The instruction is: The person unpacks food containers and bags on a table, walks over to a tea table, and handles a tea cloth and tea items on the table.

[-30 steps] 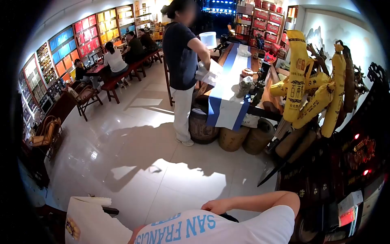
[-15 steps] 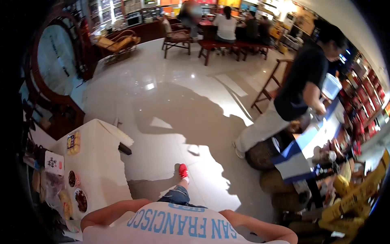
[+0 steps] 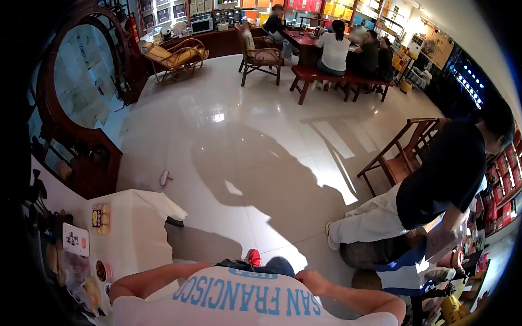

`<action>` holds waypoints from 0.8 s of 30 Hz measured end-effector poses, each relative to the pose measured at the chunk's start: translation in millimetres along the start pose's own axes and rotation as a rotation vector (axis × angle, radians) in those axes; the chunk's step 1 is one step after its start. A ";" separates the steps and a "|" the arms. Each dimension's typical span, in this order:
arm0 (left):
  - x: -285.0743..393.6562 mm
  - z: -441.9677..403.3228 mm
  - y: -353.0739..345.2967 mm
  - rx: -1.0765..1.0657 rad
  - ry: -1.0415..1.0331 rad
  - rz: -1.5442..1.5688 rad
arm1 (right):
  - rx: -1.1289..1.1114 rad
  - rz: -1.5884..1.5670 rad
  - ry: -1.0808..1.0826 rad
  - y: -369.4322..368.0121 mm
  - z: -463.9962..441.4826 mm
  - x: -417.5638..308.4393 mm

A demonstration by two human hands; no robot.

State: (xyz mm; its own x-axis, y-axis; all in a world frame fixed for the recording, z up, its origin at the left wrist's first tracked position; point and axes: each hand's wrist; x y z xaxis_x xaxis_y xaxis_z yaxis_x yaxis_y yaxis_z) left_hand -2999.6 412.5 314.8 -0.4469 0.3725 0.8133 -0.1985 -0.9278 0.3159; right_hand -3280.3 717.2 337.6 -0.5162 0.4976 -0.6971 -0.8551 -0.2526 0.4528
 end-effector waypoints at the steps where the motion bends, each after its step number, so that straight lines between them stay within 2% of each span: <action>1: 2.5 -6.2 8.8 0.016 0.012 -0.013 | 0.012 0.004 -0.028 8.4 -11.0 3.3; 4: 11.2 -28.4 35.8 0.063 0.046 -0.063 | -0.019 -0.015 -0.007 37.1 -43.6 2.5; 7: 21.3 -58.3 70.1 0.119 0.069 -0.144 | -0.011 -0.136 -0.267 89.1 -76.0 -15.6; 10: 29.7 -97.2 116.8 0.207 0.070 -0.247 | -0.060 -0.269 -0.015 124.2 -113.3 4.6; 11: 32.8 -111.9 133.2 0.245 0.057 -0.273 | 0.015 -0.361 0.152 125.8 -125.9 20.7; 14: 32.8 -170.4 183.7 0.342 0.009 -0.278 | -0.051 -0.571 0.266 162.7 -168.8 48.7; 18: 65.8 -240.9 253.4 0.300 -0.122 -0.125 | -0.062 -0.569 0.127 245.4 -207.8 55.6; 20: 22.1 -303.5 262.1 0.282 -0.356 -0.116 | -0.040 -0.612 0.036 289.2 -221.7 52.1; 21: 18.0 -335.0 264.1 0.237 -0.383 -0.113 | 0.015 -0.716 -0.031 304.2 -231.4 56.5; 23: 26.0 -383.0 272.8 0.170 -0.299 -0.152 | 0.116 -0.920 -0.171 325.6 -248.6 67.5; 24: 47.1 -391.2 281.0 0.137 -0.215 -0.176 | 0.213 -0.794 -0.136 330.1 -259.0 77.7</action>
State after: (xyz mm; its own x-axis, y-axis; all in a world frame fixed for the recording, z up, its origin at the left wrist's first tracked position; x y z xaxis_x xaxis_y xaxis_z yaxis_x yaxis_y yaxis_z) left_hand -3417.6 177.2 250.7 -0.2184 0.5284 0.8204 -0.1305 -0.8490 0.5120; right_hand -3615.4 457.5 289.0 0.2584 0.5608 -0.7866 -0.9276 0.3713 -0.0400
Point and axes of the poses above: each hand's wrist, its own z-axis away from the middle knuckle, its own y-axis out of the back of the hand, x = y × z, and after that the axes turned 4 degrees about x, right-handed
